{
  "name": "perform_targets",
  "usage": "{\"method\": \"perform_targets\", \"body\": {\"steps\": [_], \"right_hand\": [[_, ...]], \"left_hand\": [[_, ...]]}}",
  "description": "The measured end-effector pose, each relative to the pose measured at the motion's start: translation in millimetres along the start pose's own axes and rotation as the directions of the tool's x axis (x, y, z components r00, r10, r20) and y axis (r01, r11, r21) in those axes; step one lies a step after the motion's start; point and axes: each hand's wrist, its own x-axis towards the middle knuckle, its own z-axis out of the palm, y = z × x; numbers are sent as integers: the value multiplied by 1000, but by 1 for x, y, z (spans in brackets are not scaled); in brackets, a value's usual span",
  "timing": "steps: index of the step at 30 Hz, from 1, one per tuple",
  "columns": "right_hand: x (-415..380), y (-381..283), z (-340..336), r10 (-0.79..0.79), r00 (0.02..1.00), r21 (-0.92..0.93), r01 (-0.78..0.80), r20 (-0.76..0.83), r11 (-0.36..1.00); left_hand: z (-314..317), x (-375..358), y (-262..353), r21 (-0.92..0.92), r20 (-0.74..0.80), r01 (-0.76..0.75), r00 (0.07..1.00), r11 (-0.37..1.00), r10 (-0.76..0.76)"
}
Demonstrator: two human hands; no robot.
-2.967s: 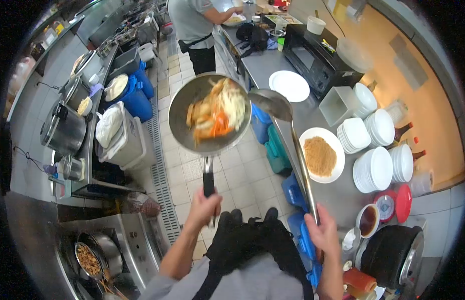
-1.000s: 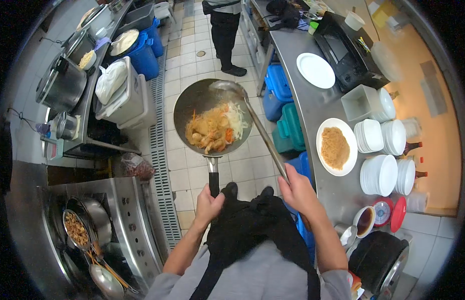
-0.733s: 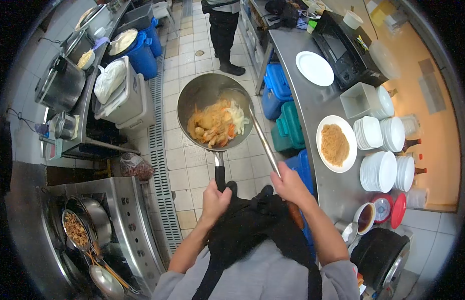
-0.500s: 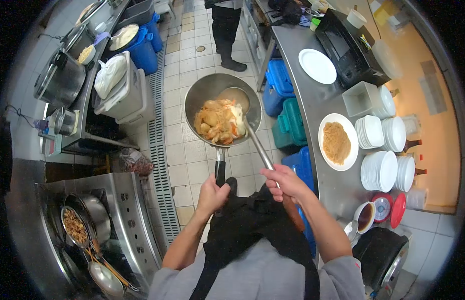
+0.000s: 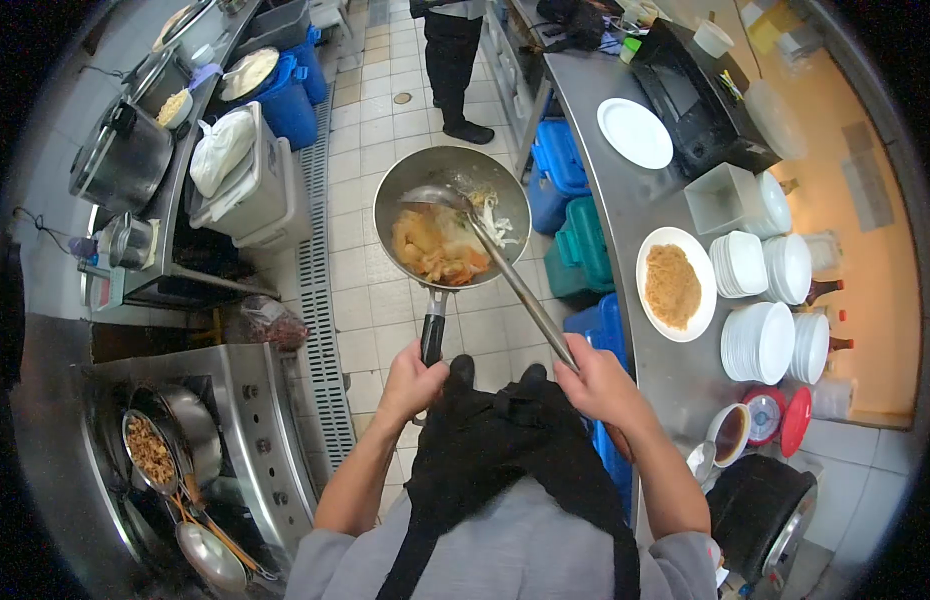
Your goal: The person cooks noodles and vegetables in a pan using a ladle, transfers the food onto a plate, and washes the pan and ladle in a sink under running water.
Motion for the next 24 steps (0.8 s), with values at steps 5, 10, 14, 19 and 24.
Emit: {"method": "perform_targets", "body": {"steps": [5, 10, 14, 19, 24], "right_hand": [[0, -2, -2, -4, 995, 15, 5, -97, 1000], [23, 19, 6, 6, 982, -40, -14, -186, 999], [32, 38, 21, 136, 983, 76, -128, -126, 989], [25, 14, 20, 369, 905, 534, -424, 211, 732], [37, -12, 18, 299, 837, 727, -547, 458, 415]], "left_hand": [[2, -4, 8, -26, -16, 4, 1000, 1000, -5], [11, -8, -2, -41, -58, -32, 998, 999, 29], [16, -17, 16, 207, -143, -155, 972, 966, 186], [9, -2, 31, 294, -123, -134, 977, 946, 176], [4, 23, 46, 451, -53, -173, 974, 875, 220]]}}
